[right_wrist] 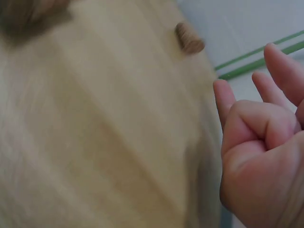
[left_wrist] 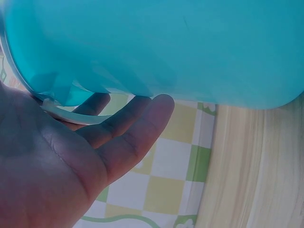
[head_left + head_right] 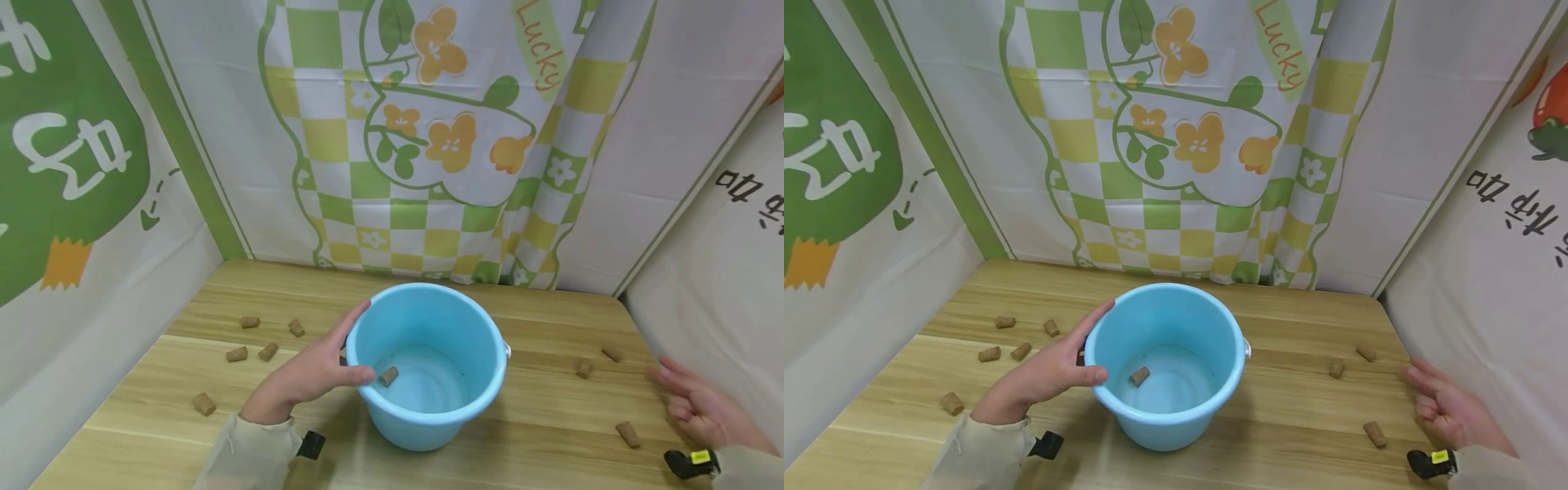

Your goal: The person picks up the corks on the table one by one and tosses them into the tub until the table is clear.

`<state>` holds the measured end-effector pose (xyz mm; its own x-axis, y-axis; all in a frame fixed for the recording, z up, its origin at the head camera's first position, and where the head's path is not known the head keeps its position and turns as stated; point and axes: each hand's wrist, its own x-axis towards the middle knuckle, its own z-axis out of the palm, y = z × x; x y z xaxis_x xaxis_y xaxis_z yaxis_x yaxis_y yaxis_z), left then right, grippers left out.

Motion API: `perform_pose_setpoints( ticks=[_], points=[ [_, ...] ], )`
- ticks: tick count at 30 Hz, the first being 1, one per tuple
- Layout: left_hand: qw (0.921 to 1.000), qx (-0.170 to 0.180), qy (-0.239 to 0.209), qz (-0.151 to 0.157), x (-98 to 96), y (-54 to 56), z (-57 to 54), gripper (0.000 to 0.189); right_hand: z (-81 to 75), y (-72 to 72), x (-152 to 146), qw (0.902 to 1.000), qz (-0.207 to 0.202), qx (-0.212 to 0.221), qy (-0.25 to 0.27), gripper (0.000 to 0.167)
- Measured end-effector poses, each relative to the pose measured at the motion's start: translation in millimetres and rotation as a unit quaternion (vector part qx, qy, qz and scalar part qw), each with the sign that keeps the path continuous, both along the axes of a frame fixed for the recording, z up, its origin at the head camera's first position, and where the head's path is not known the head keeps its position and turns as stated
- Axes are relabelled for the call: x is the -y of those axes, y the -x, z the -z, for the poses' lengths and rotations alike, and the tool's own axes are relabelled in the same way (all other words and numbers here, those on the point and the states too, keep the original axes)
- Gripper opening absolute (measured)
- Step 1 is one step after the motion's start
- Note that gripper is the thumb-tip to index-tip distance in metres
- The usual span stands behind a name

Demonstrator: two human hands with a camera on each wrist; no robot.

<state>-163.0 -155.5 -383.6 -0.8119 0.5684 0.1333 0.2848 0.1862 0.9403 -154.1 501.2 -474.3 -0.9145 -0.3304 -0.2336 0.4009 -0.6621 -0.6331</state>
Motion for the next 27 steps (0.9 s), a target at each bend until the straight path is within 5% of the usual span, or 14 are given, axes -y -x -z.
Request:
perform_pose_setpoints(
  ticks=[5, 16, 21, 23, 27],
  points=[
    [1.0000, 0.006, -0.002, 0.001, 0.1, -0.3, -0.2, 0.106, 9.6, 3.4, -1, 0.9974, 0.042, 0.034, -0.048, 0.025],
    [1.0000, 0.003, -0.001, 0.004, -0.4, -0.3, -1.0, 0.106, 10.6, 18.3, 1, 0.9892, 0.003, -0.029, -0.144, 0.035],
    [1.0000, 0.006, 0.001, 0.003, -0.6, -0.3, -1.4, 0.106, 7.5, 27.2, 5, 0.9693, 0.000, -0.026, -0.244, 0.080],
    [1.0000, 0.008, 0.000, 0.003, -0.7, -0.2, -1.3, 0.106, 6.7, 30.1, 7, 0.9647, 0.002, -0.023, -0.262, 0.085],
    [0.9999, 0.014, -0.003, 0.005, -0.4, -0.3, -0.9, 0.105, 7.6, 33.7, 10, 0.9652, 0.019, -0.021, -0.260, 0.058]
  ],
)
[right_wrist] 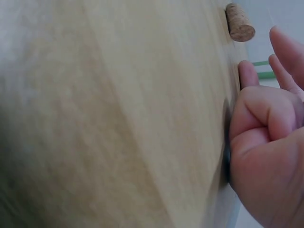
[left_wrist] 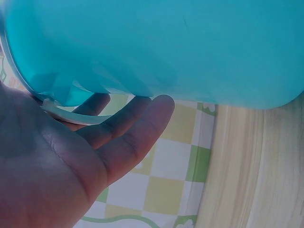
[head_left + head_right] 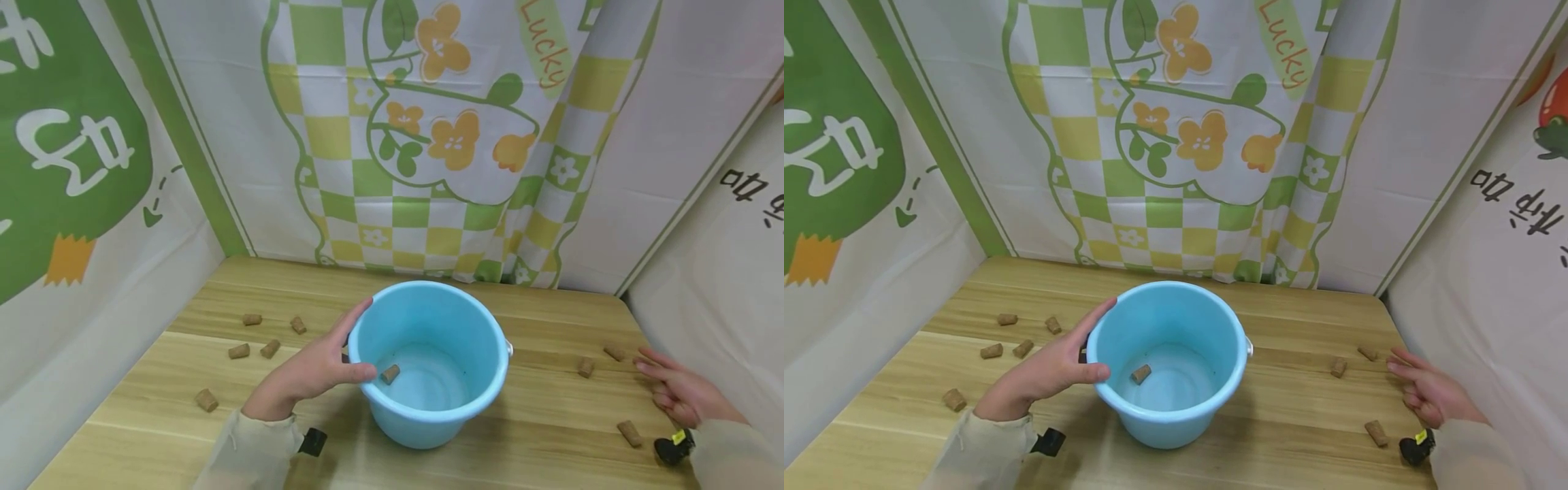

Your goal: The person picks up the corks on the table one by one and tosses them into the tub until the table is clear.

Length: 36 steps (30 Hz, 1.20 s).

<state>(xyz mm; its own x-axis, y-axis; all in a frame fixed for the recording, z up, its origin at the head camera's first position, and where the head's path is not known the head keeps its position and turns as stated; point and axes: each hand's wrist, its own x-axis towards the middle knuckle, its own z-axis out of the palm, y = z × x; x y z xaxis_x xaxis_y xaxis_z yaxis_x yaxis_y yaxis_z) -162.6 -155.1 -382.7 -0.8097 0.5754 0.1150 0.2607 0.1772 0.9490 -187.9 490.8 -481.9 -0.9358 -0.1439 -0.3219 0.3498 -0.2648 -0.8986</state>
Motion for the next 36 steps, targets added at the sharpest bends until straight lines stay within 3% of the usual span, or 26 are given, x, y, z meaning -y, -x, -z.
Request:
perform_pose_setpoints(
  ticks=[3, 15, 17, 20, 27, 36],
  points=[
    [1.0000, 0.000, -0.002, 0.001, 0.0, 0.1, 0.1, 0.106, 0.0, 3.2, 3, 0.9999, 0.007, -0.014, -0.001, 0.038],
    [1.0000, 0.000, -0.003, -0.004, 1.7, -0.5, 1.6, 0.105, -6.6, 11.5, 9, 0.9945, -0.003, -0.028, -0.101, 0.037],
    [1.0000, 0.002, -0.005, -0.004, 2.2, -0.8, 1.8, 0.105, -8.2, 12.1, 10, 0.9924, -0.006, -0.024, -0.120, 0.043],
    [0.9999, 0.005, -0.011, -0.001, 2.6, -1.0, 2.0, 0.105, -9.9, 14.0, 12, 0.9910, -0.006, -0.014, -0.133, 0.048],
    [0.9999, -0.002, -0.013, 0.000, 2.4, -0.9, 1.9, 0.106, -8.6, 21.2, 17, 0.9904, 0.014, -0.021, -0.136, 0.039],
    [0.9999, 0.001, -0.011, -0.004, 3.0, -1.1, 2.0, 0.106, -7.0, 24.5, 20, 0.9827, 0.020, -0.014, -0.184, 0.036]
  ],
)
